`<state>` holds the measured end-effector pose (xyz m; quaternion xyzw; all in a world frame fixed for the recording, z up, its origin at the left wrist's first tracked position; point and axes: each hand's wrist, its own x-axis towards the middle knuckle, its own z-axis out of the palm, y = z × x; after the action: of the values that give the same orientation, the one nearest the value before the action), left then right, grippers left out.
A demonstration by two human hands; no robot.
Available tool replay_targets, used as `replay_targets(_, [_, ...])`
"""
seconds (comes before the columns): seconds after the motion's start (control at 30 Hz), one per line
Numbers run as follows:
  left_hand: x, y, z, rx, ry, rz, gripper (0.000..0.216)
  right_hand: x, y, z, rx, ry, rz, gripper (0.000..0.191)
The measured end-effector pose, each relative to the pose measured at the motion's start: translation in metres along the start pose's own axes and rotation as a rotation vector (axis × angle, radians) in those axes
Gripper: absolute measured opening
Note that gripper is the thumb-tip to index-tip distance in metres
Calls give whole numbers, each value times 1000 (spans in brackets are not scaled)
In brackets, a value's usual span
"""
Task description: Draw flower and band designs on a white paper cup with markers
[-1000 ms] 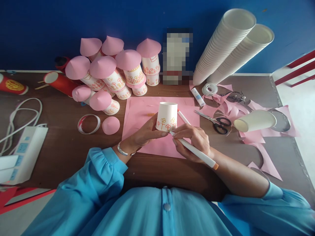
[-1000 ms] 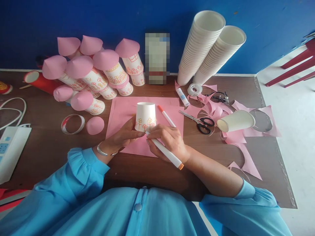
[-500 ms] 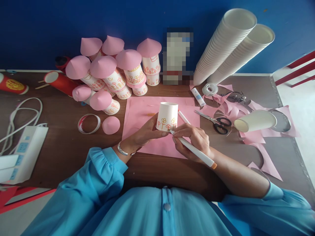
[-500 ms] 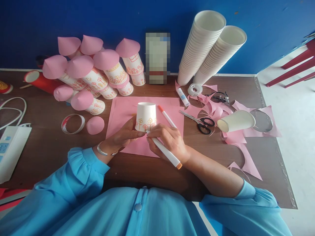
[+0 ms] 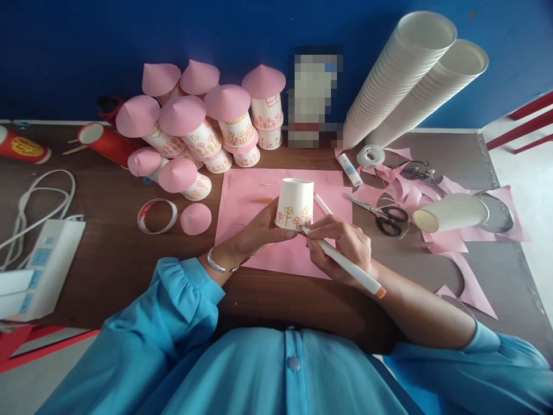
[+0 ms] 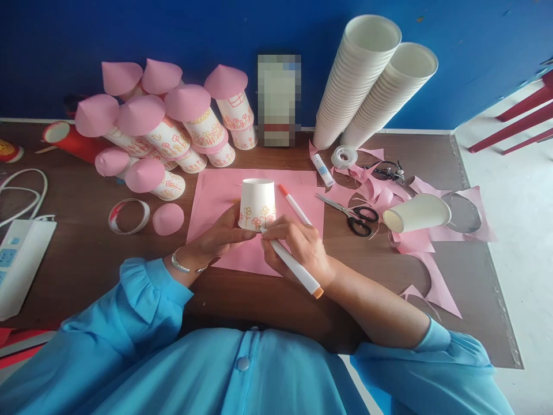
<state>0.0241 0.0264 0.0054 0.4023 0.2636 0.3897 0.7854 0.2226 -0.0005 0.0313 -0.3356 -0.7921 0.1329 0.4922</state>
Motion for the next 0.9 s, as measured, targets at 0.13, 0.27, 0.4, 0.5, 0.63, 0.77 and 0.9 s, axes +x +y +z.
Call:
replay_targets(0.13, [0,1,1,10,30,1,45,1,-1,0,4,-7,1,19])
replay_targets(0.27, [-1,0,0,17,39,-15,48,2,-1,0,22,-7,-12,20])
replay_targets(0.4, [-1,1,1,13,41,-28,52,1,0,0,56,-19,-11,20])
replay_targets(0.5, [0,2,2,18,41,-17,55,0,-1,-3,104,-31,-2,20])
replay_targets(0.63, [1,1,-1,31,29,-2,57,1,-3,-8,129,-28,38,21])
replay_targets(0.77, [2,-3,-6,48,28,8,66,1,-3,-8,121,-22,34,20])
replay_targets(0.9, [0,-2,-5,54,41,1,68,0,-1,-5,109,-27,8,18])
